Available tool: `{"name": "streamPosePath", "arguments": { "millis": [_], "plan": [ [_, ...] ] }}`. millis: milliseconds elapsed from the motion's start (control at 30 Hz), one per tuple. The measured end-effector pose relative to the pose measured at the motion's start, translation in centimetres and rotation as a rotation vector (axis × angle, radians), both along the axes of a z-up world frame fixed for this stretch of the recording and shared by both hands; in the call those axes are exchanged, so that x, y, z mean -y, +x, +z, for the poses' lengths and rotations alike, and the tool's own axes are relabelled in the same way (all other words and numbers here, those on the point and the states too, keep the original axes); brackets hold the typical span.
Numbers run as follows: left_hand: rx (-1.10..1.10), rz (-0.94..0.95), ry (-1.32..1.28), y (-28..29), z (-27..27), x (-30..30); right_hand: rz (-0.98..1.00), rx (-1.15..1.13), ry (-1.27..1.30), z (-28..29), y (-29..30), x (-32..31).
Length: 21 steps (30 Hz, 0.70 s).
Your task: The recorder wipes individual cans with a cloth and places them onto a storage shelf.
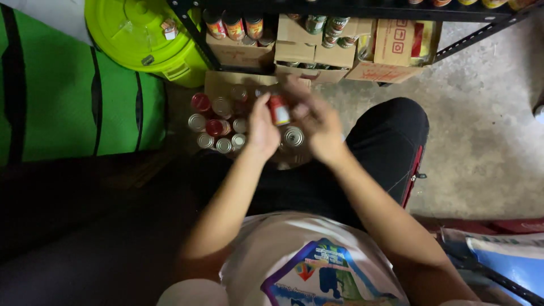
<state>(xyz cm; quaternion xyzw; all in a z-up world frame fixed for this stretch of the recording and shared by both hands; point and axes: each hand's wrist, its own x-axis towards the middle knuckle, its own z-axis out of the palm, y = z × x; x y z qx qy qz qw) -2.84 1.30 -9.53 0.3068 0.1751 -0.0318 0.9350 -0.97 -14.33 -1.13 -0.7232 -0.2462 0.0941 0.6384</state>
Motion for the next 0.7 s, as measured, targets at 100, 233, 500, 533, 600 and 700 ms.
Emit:
{"name": "streamPosePath", "arguments": {
  "millis": [100,233,500,533,600,700],
  "plan": [
    [0.163,-0.106,-0.396,3.5,-2.6,0.5,0.047,0.441,-0.211,3.1,-3.4,-0.8],
    [0.343,-0.184,-0.578,4.0,-1.4,1.9,0.127,0.583,-0.309,4.1,-1.2,0.2],
    [0.119,-0.013,-0.216,1.6,4.8,5.7,-0.077,0.382,-0.009,5.0,-1.3,1.4],
    [0.12,-0.012,-0.216,1.8,4.6,5.6,-0.076,0.384,-0.009,4.9,-1.6,1.7],
    [0.153,-0.015,-0.216,2.2,4.3,5.3,0.002,0.451,-0.144,4.9,-2.0,2.2],
    [0.126,0.001,-0.128,2.1,4.6,6.2,-0.099,0.489,-0.2,5.3,0.4,2.7]
  ]
}}
